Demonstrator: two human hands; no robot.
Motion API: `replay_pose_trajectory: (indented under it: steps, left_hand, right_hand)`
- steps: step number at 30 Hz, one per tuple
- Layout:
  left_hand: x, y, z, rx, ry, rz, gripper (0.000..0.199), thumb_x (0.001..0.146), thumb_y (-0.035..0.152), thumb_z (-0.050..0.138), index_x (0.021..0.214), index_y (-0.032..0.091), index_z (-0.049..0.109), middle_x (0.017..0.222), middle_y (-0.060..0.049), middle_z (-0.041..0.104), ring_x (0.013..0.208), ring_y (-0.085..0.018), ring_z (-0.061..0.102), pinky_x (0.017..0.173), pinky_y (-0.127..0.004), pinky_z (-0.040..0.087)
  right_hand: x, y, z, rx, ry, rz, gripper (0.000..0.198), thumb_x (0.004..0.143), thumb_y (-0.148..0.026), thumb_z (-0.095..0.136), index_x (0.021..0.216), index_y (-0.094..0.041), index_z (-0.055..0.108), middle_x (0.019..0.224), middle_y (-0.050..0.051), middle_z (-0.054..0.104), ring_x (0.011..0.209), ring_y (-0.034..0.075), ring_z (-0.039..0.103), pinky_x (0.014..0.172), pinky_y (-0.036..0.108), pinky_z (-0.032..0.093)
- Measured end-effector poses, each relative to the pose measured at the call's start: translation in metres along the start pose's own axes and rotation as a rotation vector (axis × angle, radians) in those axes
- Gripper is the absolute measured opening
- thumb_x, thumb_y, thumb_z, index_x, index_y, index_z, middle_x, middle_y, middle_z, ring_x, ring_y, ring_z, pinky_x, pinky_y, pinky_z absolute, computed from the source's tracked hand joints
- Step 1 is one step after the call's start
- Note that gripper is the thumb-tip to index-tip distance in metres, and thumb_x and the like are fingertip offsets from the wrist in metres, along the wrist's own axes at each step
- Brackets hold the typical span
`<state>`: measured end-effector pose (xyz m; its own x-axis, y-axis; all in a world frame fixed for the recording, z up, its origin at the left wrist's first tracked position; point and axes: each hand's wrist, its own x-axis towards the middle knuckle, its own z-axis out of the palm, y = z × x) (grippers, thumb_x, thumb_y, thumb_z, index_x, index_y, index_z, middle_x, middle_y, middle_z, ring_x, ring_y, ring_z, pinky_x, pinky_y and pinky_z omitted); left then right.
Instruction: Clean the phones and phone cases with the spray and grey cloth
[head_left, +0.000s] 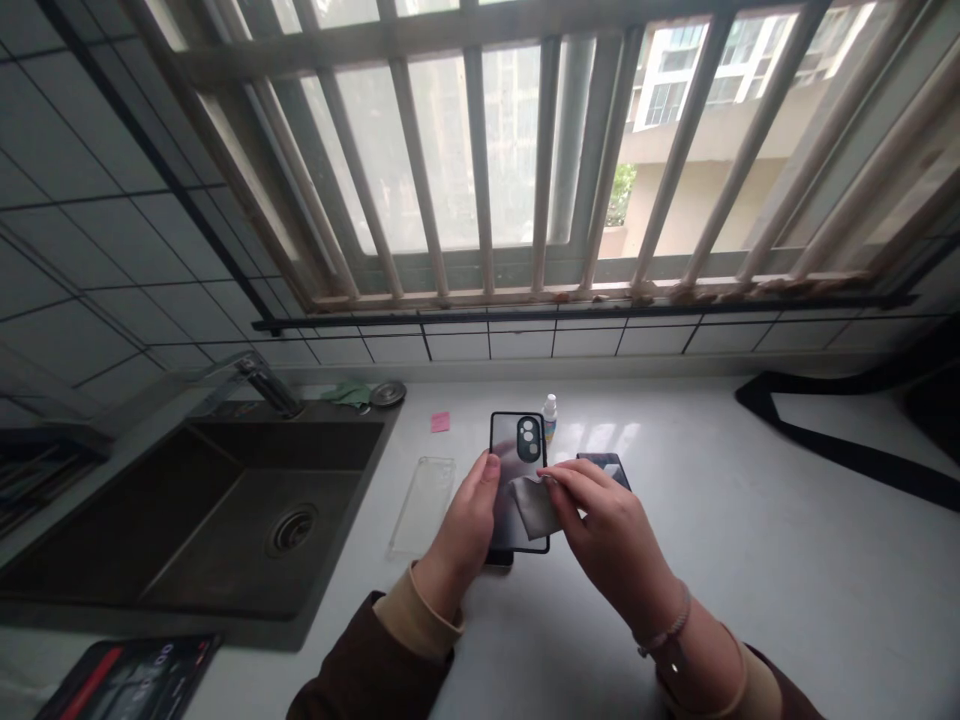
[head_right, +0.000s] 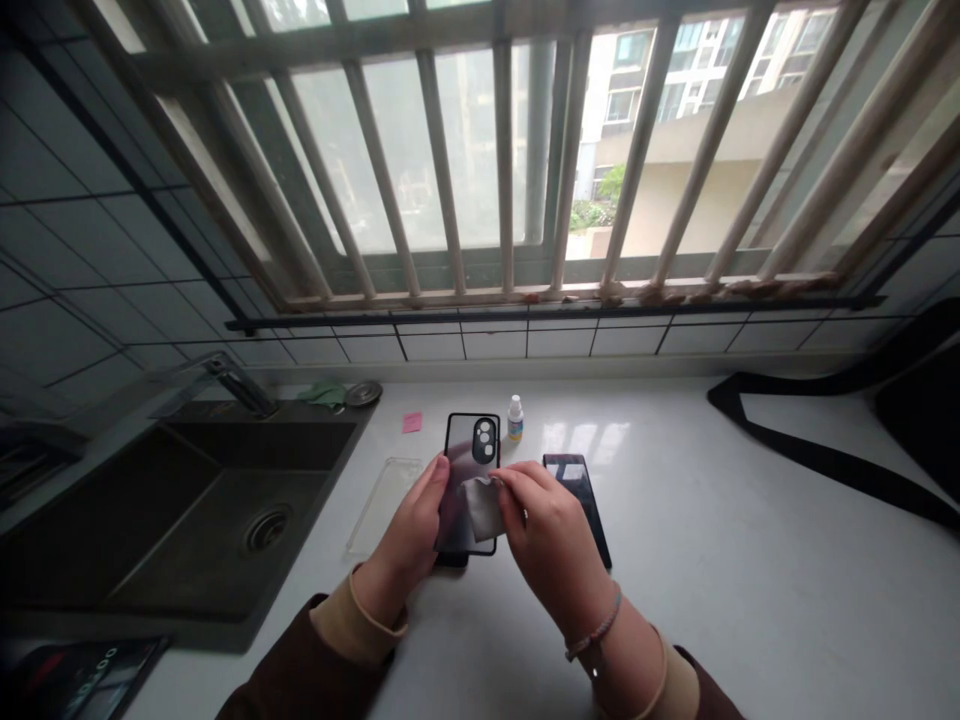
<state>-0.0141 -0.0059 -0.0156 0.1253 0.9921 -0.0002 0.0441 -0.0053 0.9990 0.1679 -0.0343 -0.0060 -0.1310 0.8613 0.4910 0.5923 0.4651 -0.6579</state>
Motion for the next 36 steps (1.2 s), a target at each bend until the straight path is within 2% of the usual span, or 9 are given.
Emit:
replay_pose_trajectory:
  steps: [4, 10, 14, 17, 21, 25, 28, 32, 36]
  left_hand:
    - [-0.003, 0.008, 0.007, -0.498, -0.201, -0.252, 0.077, 0.101, 0.076, 0.037, 0.145, 0.018, 0.062, 0.132, -0.016, 0.073, 0.124, -0.033, 0.068, 0.106, -0.047, 0.054]
    - [-0.007, 0.025, 0.002, -0.544, -0.293, -0.330, 0.074, 0.103, 0.076, 0.028, 0.159, 0.032, 0.048, 0.145, -0.013, 0.068, 0.127, -0.035, 0.068, 0.102, -0.058, 0.055]
    - [-0.009, 0.027, 0.004, -0.604, -0.296, -0.319, 0.076, 0.103, 0.075, 0.027, 0.161, 0.029, 0.046, 0.144, -0.015, 0.068, 0.126, -0.036, 0.068, 0.102, -0.058, 0.055]
    - [-0.008, 0.024, 0.006, -0.618, -0.281, -0.330, 0.079, 0.103, 0.075, 0.027, 0.160, 0.025, 0.049, 0.135, -0.017, 0.072, 0.123, -0.037, 0.070, 0.105, -0.056, 0.054]
    - [-0.008, 0.020, 0.005, -0.799, -0.297, -0.408, 0.073, 0.105, 0.073, 0.029, 0.165, 0.032, 0.040, 0.134, -0.014, 0.073, 0.122, -0.035, 0.072, 0.111, -0.059, 0.050]
    - [-0.009, 0.019, 0.003, -0.925, -0.321, -0.474, 0.071, 0.109, 0.065, 0.030, 0.163, 0.022, 0.043, 0.131, -0.022, 0.073, 0.118, -0.037, 0.073, 0.110, -0.060, 0.049]
    - [-0.012, 0.016, 0.007, -0.898, -0.352, -0.485, 0.070, 0.110, 0.060, 0.031, 0.162, 0.015, 0.044, 0.129, -0.026, 0.072, 0.110, -0.035, 0.075, 0.103, -0.057, 0.055]
    - [-0.019, 0.004, 0.015, -0.824, -0.438, -0.485, 0.063, 0.111, 0.057, 0.036, 0.163, 0.023, 0.045, 0.123, -0.021, 0.076, 0.101, -0.033, 0.078, 0.092, -0.052, 0.060]
    - [-0.023, -0.006, 0.022, -0.805, -0.404, -0.511, 0.054, 0.110, 0.050, 0.048, 0.148, 0.015, 0.063, 0.127, -0.019, 0.076, 0.111, -0.032, 0.076, 0.104, -0.049, 0.057]
  right_hand:
    - [0.003, -0.002, -0.005, 0.239, -0.036, 0.164, 0.030, 0.109, -0.038, 0.054, 0.112, -0.022, 0.079, 0.116, 0.011, 0.077, 0.105, 0.024, 0.073, 0.088, 0.033, 0.059]
    - [0.004, 0.018, -0.004, 0.566, 0.159, 0.559, 0.040, 0.101, -0.055, 0.063, 0.113, -0.018, 0.075, 0.106, 0.010, 0.081, 0.091, 0.024, 0.075, 0.077, 0.031, 0.061]
    - [0.012, 0.025, -0.002, 0.918, 0.295, 0.747, 0.039, 0.092, -0.051, 0.074, 0.111, -0.017, 0.072, 0.098, 0.009, 0.080, 0.083, 0.023, 0.077, 0.070, 0.033, 0.065]
    - [0.017, 0.023, -0.003, 1.118, 0.347, 0.821, 0.037, 0.087, -0.042, 0.081, 0.112, -0.016, 0.072, 0.103, 0.010, 0.080, 0.084, 0.021, 0.078, 0.072, 0.032, 0.067]
    - [0.019, 0.022, -0.004, 1.192, 0.343, 0.842, 0.046, 0.077, -0.035, 0.092, 0.114, -0.016, 0.072, 0.108, 0.010, 0.081, 0.087, 0.019, 0.079, 0.075, 0.027, 0.068]
    - [0.018, 0.027, -0.010, 1.100, 0.391, 0.752, 0.059, 0.077, -0.041, 0.094, 0.124, -0.017, 0.069, 0.111, 0.010, 0.082, 0.096, 0.022, 0.080, 0.080, 0.028, 0.068]
    - [0.014, 0.026, -0.016, 0.716, 0.482, 0.601, 0.054, 0.091, -0.050, 0.081, 0.134, -0.019, 0.070, 0.111, 0.011, 0.083, 0.097, 0.027, 0.082, 0.081, 0.035, 0.069]
    - [0.003, 0.020, -0.009, 0.020, 0.402, 0.151, 0.032, 0.105, -0.031, 0.064, 0.134, -0.026, 0.075, 0.124, 0.009, 0.081, 0.110, 0.029, 0.080, 0.097, 0.041, 0.067]
    - [-0.005, 0.015, 0.011, -0.169, 0.191, -0.226, 0.045, 0.105, -0.007, 0.051, 0.142, -0.022, 0.071, 0.143, 0.009, 0.072, 0.131, 0.026, 0.071, 0.117, 0.041, 0.057]
